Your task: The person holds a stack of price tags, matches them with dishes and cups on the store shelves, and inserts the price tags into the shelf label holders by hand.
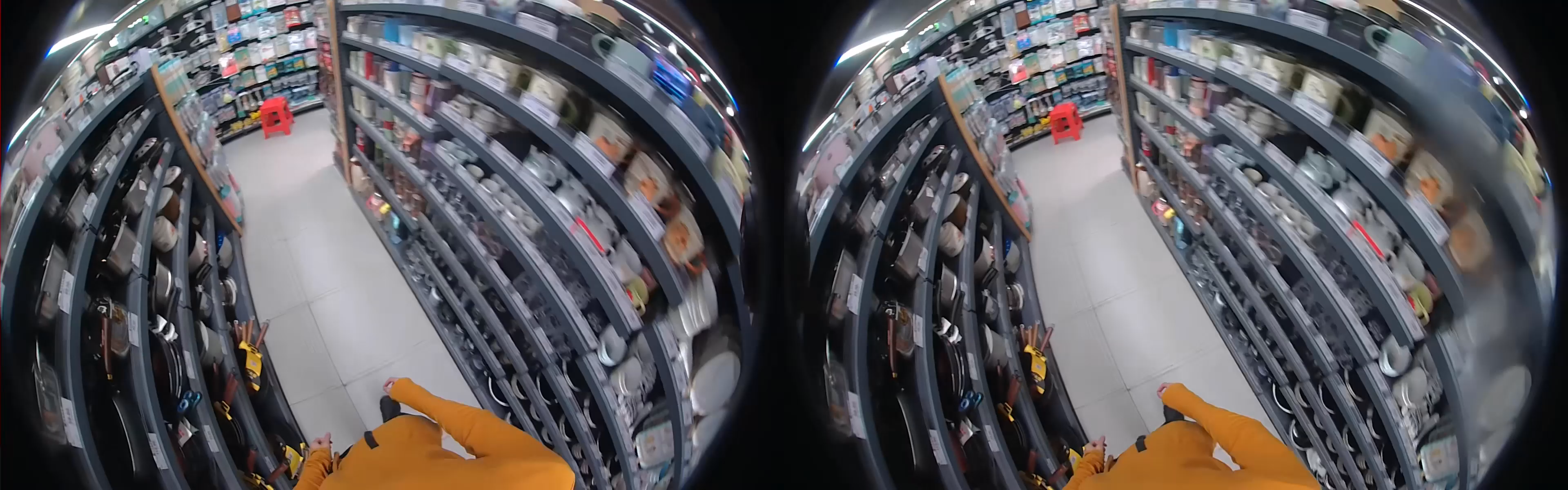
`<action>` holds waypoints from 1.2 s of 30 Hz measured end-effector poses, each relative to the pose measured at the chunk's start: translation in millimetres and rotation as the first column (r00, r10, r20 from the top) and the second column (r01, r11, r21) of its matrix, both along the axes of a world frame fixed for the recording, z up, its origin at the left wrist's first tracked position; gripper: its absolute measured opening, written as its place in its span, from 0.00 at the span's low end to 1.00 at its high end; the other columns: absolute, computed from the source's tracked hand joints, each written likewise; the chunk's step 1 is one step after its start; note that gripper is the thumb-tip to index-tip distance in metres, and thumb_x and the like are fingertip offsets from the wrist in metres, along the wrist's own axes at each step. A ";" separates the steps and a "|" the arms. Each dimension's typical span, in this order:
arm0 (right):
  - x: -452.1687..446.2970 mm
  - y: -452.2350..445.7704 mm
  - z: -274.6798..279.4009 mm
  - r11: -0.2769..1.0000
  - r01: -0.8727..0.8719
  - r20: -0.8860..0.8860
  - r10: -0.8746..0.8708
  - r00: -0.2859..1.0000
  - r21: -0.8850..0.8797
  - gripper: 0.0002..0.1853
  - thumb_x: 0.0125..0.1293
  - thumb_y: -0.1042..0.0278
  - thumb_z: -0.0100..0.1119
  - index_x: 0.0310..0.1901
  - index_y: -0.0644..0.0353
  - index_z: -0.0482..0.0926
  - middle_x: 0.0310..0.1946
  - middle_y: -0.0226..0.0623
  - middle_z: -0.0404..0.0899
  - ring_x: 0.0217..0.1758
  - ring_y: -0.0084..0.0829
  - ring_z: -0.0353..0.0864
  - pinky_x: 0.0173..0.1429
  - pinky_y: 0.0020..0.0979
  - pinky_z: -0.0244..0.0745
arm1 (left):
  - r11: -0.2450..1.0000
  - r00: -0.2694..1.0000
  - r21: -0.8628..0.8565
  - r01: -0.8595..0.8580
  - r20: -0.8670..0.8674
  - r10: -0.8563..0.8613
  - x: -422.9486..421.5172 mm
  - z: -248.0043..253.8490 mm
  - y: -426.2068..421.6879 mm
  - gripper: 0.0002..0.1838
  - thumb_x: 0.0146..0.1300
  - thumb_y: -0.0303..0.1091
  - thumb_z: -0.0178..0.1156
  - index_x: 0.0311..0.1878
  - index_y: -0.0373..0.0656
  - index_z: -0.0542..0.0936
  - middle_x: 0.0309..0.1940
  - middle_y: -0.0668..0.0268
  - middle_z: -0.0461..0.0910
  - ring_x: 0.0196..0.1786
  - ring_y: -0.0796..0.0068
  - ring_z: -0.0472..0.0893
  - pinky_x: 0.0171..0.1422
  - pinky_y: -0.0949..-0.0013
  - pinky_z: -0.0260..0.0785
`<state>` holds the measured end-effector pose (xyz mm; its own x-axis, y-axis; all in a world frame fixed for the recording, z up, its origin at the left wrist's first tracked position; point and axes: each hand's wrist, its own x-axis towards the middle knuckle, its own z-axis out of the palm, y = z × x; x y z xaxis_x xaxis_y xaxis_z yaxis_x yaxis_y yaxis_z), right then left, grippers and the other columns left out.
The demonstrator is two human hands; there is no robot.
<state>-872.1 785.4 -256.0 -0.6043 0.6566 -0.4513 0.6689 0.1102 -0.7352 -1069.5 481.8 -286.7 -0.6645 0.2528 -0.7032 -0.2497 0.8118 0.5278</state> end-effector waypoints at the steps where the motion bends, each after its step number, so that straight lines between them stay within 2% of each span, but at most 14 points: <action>1: -27.5 26.1 1.6 0.997 -0.080 0.003 0.080 0.997 -0.003 0.09 0.61 0.57 0.60 0.38 0.49 0.81 0.22 0.32 0.81 0.24 0.24 0.79 0.33 0.27 0.74 | 0.995 0.996 0.058 -0.075 0.057 0.071 -8.1 11.7 19.6 0.19 0.60 0.47 0.64 0.29 0.37 0.77 0.20 0.60 0.80 0.19 0.74 0.75 0.29 0.70 0.72; 2: -48.3 45.4 25.7 0.992 -0.089 -0.029 0.087 0.996 -0.089 0.11 0.61 0.56 0.60 0.40 0.51 0.81 0.22 0.32 0.80 0.26 0.25 0.80 0.35 0.27 0.75 | 0.976 0.966 0.118 -0.184 0.204 0.158 -20.5 33.0 39.6 0.18 0.59 0.43 0.66 0.35 0.35 0.76 0.23 0.61 0.80 0.25 0.75 0.78 0.33 0.74 0.72; 5: -117.1 96.4 65.1 0.979 -0.020 -0.245 -0.031 0.969 -0.203 0.11 0.63 0.56 0.56 0.36 0.55 0.79 0.21 0.36 0.80 0.25 0.31 0.79 0.33 0.31 0.74 | 0.834 0.972 0.506 -0.222 0.049 0.229 -56.1 48.9 102.5 0.18 0.59 0.41 0.66 0.41 0.35 0.75 0.30 0.60 0.81 0.32 0.75 0.80 0.37 0.76 0.72; 9: -157.9 163.8 41.6 0.935 -0.340 -0.071 0.347 0.935 0.098 0.11 0.64 0.58 0.55 0.38 0.57 0.79 0.23 0.36 0.81 0.25 0.30 0.79 0.34 0.31 0.74 | 0.907 0.984 0.401 0.131 -0.167 -0.068 -96.8 54.6 176.0 0.25 0.58 0.46 0.66 0.54 0.42 0.74 0.44 0.59 0.81 0.46 0.69 0.79 0.50 0.67 0.72; 12: -178.6 200.2 18.2 0.971 -0.188 -0.183 0.214 0.959 0.148 0.11 0.63 0.58 0.57 0.37 0.57 0.80 0.23 0.31 0.80 0.25 0.26 0.77 0.33 0.29 0.72 | 0.884 0.957 0.383 0.270 -0.205 -0.204 -145.0 79.9 245.0 0.30 0.58 0.49 0.66 0.60 0.46 0.71 0.50 0.58 0.79 0.52 0.65 0.78 0.56 0.62 0.70; 15: -212.1 236.2 -21.9 0.963 0.190 -0.134 -0.217 0.967 -0.189 0.10 0.60 0.63 0.62 0.40 0.58 0.81 0.28 0.31 0.82 0.30 0.19 0.78 0.36 0.23 0.74 | 0.818 0.957 0.497 0.290 -0.145 -0.251 -212.2 80.8 316.4 0.30 0.59 0.47 0.65 0.62 0.43 0.70 0.55 0.54 0.76 0.59 0.63 0.74 0.64 0.60 0.64; 21: -271.0 347.6 -2.5 0.964 0.240 -0.268 -0.262 0.927 -0.112 0.09 0.59 0.68 0.63 0.42 0.57 0.81 0.31 0.29 0.83 0.31 0.17 0.78 0.37 0.21 0.74 | 0.584 0.735 0.446 0.678 -0.383 -0.560 -356.4 119.2 459.2 0.33 0.63 0.52 0.59 0.64 0.40 0.68 0.57 0.50 0.74 0.63 0.60 0.72 0.67 0.62 0.62; 24: -290.2 404.8 41.3 0.934 0.353 -0.331 -0.315 0.890 0.060 0.09 0.60 0.69 0.63 0.43 0.57 0.81 0.31 0.29 0.82 0.32 0.16 0.79 0.37 0.21 0.75 | 0.541 0.594 0.461 0.704 0.035 -0.804 -414.0 156.1 542.2 0.36 0.59 0.60 0.59 0.60 0.39 0.72 0.51 0.53 0.79 0.55 0.64 0.77 0.60 0.65 0.67; 26: -320.2 435.5 97.9 0.882 0.462 -0.378 -0.461 0.803 -0.094 0.10 0.60 0.68 0.64 0.44 0.57 0.80 0.31 0.30 0.82 0.33 0.17 0.79 0.38 0.21 0.75 | 0.408 0.390 0.396 0.823 0.129 -0.912 -461.8 143.7 611.5 0.34 0.59 0.62 0.57 0.54 0.40 0.75 0.42 0.57 0.81 0.44 0.68 0.80 0.52 0.67 0.72; 28: -338.9 465.5 95.7 0.868 0.481 -0.355 -0.492 0.795 -0.126 0.11 0.61 0.67 0.64 0.44 0.57 0.80 0.31 0.31 0.82 0.34 0.18 0.79 0.39 0.22 0.75 | 0.525 0.660 0.418 0.742 -0.314 -0.683 -478.2 135.9 671.9 0.35 0.62 0.65 0.51 0.47 0.37 0.77 0.29 0.62 0.79 0.32 0.69 0.79 0.40 0.66 0.73; 30: -376.3 510.1 63.8 0.899 0.437 -0.326 -0.425 0.845 -0.039 0.11 0.61 0.66 0.64 0.44 0.58 0.80 0.32 0.31 0.82 0.35 0.20 0.80 0.40 0.24 0.75 | 0.675 0.926 0.706 0.216 0.071 -0.371 -484.3 160.0 712.0 0.32 0.64 0.62 0.51 0.47 0.37 0.77 0.23 0.63 0.77 0.28 0.70 0.78 0.37 0.65 0.73; 32: -421.2 551.1 97.5 0.915 0.402 -0.362 -0.387 0.848 -0.035 0.12 0.61 0.65 0.64 0.45 0.58 0.80 0.32 0.31 0.82 0.36 0.21 0.80 0.41 0.25 0.76 | 0.605 0.826 0.698 -0.382 0.552 -0.116 -488.0 164.9 733.0 0.29 0.67 0.60 0.48 0.45 0.37 0.76 0.16 0.64 0.72 0.19 0.69 0.75 0.28 0.67 0.72; 33: -442.8 573.9 118.3 0.920 0.390 -0.375 -0.372 0.849 -0.030 0.12 0.62 0.65 0.64 0.45 0.58 0.80 0.33 0.31 0.82 0.37 0.21 0.81 0.41 0.26 0.76 | 0.690 0.790 0.627 -0.362 0.600 -0.130 -487.9 170.6 741.4 0.27 0.70 0.56 0.46 0.47 0.37 0.76 0.18 0.64 0.74 0.18 0.72 0.73 0.28 0.70 0.71; 36: -497.5 645.8 145.4 0.940 0.341 -0.457 -0.303 0.836 0.000 0.13 0.62 0.64 0.64 0.46 0.57 0.79 0.35 0.34 0.83 0.37 0.23 0.82 0.42 0.26 0.77 | 0.688 0.920 0.701 0.189 0.118 -0.373 -496.0 200.3 789.0 0.21 0.70 0.48 0.50 0.47 0.37 0.76 0.22 0.64 0.76 0.22 0.75 0.75 0.31 0.70 0.71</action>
